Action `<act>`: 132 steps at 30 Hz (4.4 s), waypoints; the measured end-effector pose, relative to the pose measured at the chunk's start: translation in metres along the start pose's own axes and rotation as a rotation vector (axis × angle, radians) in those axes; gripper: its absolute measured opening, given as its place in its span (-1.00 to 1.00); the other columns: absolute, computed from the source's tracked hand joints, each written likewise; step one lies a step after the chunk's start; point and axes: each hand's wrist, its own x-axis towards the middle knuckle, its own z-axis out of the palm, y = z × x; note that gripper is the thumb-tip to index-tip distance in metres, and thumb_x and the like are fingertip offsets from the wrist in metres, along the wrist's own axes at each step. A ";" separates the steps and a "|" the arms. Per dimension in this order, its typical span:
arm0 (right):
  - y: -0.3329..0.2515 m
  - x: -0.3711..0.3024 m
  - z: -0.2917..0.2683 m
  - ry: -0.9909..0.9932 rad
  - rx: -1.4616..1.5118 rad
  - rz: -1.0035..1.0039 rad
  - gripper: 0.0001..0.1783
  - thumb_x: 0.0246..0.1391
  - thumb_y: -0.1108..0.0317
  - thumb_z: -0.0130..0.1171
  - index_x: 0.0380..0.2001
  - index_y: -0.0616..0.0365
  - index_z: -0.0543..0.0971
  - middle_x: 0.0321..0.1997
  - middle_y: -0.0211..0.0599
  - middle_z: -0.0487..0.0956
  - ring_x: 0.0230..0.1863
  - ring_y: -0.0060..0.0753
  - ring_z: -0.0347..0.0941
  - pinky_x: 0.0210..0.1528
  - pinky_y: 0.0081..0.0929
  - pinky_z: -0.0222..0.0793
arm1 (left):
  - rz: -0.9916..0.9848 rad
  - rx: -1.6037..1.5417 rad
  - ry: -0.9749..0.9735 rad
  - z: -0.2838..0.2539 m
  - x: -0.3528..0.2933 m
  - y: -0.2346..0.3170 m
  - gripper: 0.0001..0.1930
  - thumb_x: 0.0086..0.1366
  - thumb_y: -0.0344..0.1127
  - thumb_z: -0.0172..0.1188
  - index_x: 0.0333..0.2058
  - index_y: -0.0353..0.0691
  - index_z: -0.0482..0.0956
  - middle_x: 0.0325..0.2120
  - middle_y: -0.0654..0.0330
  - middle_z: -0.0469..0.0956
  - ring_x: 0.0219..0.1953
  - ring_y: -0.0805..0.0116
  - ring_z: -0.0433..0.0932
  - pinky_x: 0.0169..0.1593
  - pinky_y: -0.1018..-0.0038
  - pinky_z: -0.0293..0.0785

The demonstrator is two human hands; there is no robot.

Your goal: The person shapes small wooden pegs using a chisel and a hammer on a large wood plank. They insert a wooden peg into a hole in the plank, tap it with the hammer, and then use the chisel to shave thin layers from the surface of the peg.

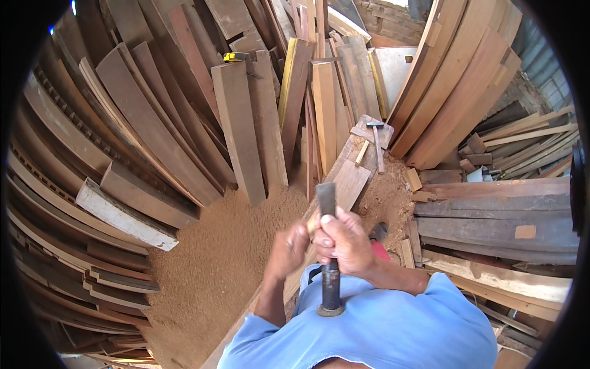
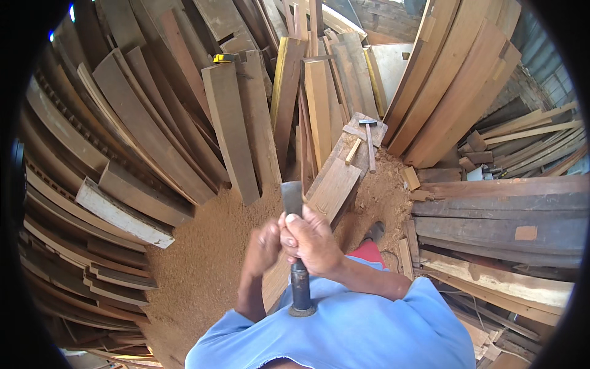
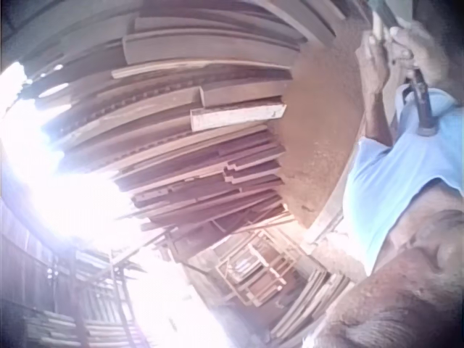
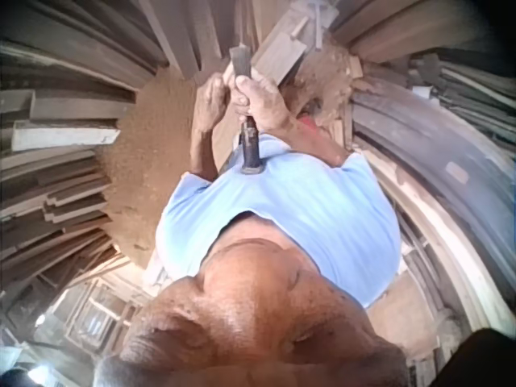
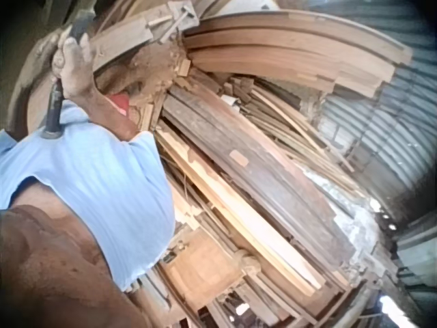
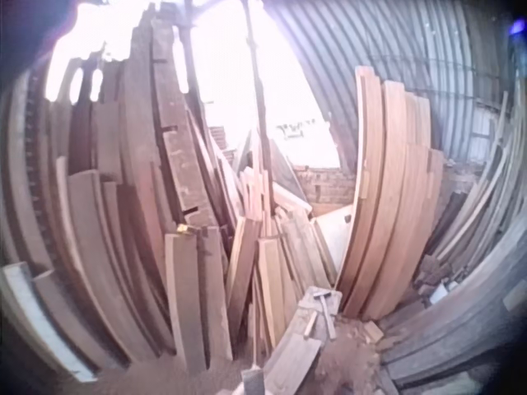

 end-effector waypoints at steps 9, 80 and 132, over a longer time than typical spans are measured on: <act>0.015 0.012 -0.015 0.037 0.034 0.082 -0.85 0.40 0.26 -0.12 -0.21 0.04 0.40 -0.54 -0.60 0.34 -0.63 -0.77 0.19 -0.54 -0.62 0.29 | -0.033 -0.582 0.082 0.002 0.010 -0.026 -0.76 0.54 -0.15 -0.06 -0.10 -0.22 0.32 -0.41 0.32 0.46 -0.42 0.60 0.42 -0.31 0.60 0.43; -0.006 -0.002 -0.028 0.121 -0.075 -0.088 -0.85 0.40 0.27 -0.11 -0.22 0.09 0.36 -0.53 -0.57 0.33 -0.64 -0.78 0.18 -0.60 -0.64 0.28 | -0.195 -0.483 0.190 -0.006 -0.014 -0.043 -0.63 0.55 -0.06 -0.17 -0.05 -0.23 0.47 -0.50 0.32 0.45 -0.45 0.56 0.42 -0.34 0.57 0.39; 0.015 0.031 -0.033 0.007 0.046 -0.075 -0.86 0.34 0.33 -0.08 -0.11 0.10 0.37 -0.42 -0.44 0.49 -0.60 -0.69 0.33 -0.56 -0.60 0.38 | -0.133 -0.710 0.066 0.020 0.030 -0.027 -0.66 0.52 -0.10 -0.25 -0.07 -0.17 0.43 -0.58 0.34 0.37 -0.61 0.59 0.29 -0.52 0.61 0.25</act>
